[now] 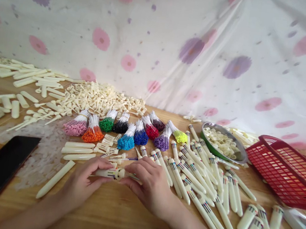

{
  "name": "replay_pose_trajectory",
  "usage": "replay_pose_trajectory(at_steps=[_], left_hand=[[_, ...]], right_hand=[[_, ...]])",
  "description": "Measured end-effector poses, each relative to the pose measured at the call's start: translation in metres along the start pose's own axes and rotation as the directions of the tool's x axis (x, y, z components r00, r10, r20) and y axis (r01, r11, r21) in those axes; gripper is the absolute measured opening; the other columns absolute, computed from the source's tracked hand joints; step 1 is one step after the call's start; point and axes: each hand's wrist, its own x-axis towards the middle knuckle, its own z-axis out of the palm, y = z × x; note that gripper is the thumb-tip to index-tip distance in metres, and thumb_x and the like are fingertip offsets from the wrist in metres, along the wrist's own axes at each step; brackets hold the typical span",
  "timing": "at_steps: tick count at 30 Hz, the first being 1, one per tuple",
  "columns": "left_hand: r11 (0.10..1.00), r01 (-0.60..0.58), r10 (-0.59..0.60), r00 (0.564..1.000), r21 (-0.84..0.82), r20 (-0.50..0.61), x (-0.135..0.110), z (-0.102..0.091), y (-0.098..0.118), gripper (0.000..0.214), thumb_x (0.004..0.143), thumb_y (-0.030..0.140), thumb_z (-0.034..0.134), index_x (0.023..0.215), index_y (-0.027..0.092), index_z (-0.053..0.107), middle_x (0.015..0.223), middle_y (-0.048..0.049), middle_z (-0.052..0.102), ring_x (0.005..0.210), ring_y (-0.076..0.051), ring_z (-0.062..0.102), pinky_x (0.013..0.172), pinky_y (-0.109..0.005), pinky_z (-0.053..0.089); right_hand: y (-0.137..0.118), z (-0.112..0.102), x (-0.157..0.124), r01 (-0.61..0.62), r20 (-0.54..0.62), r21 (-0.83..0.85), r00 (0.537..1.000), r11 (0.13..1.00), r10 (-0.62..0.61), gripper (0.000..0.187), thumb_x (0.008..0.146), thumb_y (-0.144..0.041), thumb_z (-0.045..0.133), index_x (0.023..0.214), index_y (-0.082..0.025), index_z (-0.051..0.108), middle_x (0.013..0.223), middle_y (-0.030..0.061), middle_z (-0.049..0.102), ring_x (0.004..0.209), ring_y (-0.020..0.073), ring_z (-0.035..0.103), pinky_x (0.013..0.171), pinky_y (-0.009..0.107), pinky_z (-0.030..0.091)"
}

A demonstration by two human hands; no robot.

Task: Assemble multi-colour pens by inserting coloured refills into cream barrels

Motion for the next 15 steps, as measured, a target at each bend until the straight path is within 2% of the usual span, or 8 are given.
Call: replay_pose_trajectory(at_steps=[3, 7, 9, 12, 15], left_hand=[[0.997, -0.055, 0.054, 0.998, 0.050, 0.015, -0.001, 0.001, 0.000, 0.017, 0.078, 0.020, 0.064, 0.094, 0.025, 0.063, 0.087, -0.0006, 0.070, 0.082, -0.018, 0.067, 0.073, -0.026, 0.055], [0.983, -0.143, 0.128, 0.984, 0.116, 0.124, -0.001, 0.002, 0.005, 0.018, 0.081, 0.025, 0.062, 0.099, 0.022, 0.060, 0.087, -0.0025, 0.073, 0.077, -0.019, 0.070, 0.067, -0.025, 0.055], [0.972, -0.190, 0.170, 0.975, 0.140, 0.142, 0.000, 0.004, 0.009, 0.014, 0.084, 0.026, 0.058, 0.097, 0.021, 0.057, 0.084, -0.0034, 0.074, 0.074, -0.019, 0.071, 0.063, -0.024, 0.055], [0.953, -0.223, 0.207, 0.974, 0.207, 0.093, 0.001, 0.007, 0.014, 0.010, 0.088, 0.026, 0.053, 0.095, 0.020, 0.055, 0.081, -0.0046, 0.074, 0.071, -0.018, 0.071, 0.060, -0.023, 0.055], [0.917, -0.284, 0.282, 0.958, 0.281, 0.050, 0.001, 0.011, 0.016, 0.010, 0.090, 0.024, 0.049, 0.095, 0.018, 0.055, 0.079, -0.0055, 0.073, 0.070, -0.017, 0.071, 0.062, -0.023, 0.055]], right_hand=[[0.003, 0.008, 0.000, -0.006, 0.007, -0.122, 1.000, 0.992, 0.007, 0.030, 0.094, -0.035, 0.043, 0.074, -0.016, 0.055, 0.067, 0.0039, 0.060, 0.063, 0.0146, 0.050, 0.055, 0.024, 0.037], [0.007, 0.020, 0.000, -0.031, -0.048, -0.232, 0.999, 0.972, 0.021, 0.041, 0.097, -0.030, 0.032, 0.062, -0.018, 0.049, 0.059, 0.0028, 0.053, 0.057, 0.0139, 0.044, 0.054, 0.026, 0.032], [0.009, 0.026, -0.001, -0.073, -0.085, -0.202, 0.995, 0.977, 0.056, 0.041, 0.096, -0.024, 0.031, 0.058, -0.019, 0.045, 0.055, 0.0013, 0.050, 0.054, 0.0129, 0.041, 0.053, 0.025, 0.030], [0.009, 0.035, -0.002, -0.207, -0.110, -0.065, 0.974, 0.976, 0.199, 0.039, 0.094, -0.022, 0.030, 0.056, -0.020, 0.039, 0.051, -0.0007, 0.045, 0.050, 0.0114, 0.038, 0.051, 0.024, 0.027], [0.008, 0.042, -0.004, -0.371, -0.017, 0.102, 0.927, 0.923, 0.374, 0.039, 0.094, -0.027, 0.028, 0.056, -0.020, 0.033, 0.052, -0.0012, 0.043, 0.049, 0.0105, 0.037, 0.050, 0.024, 0.026]])
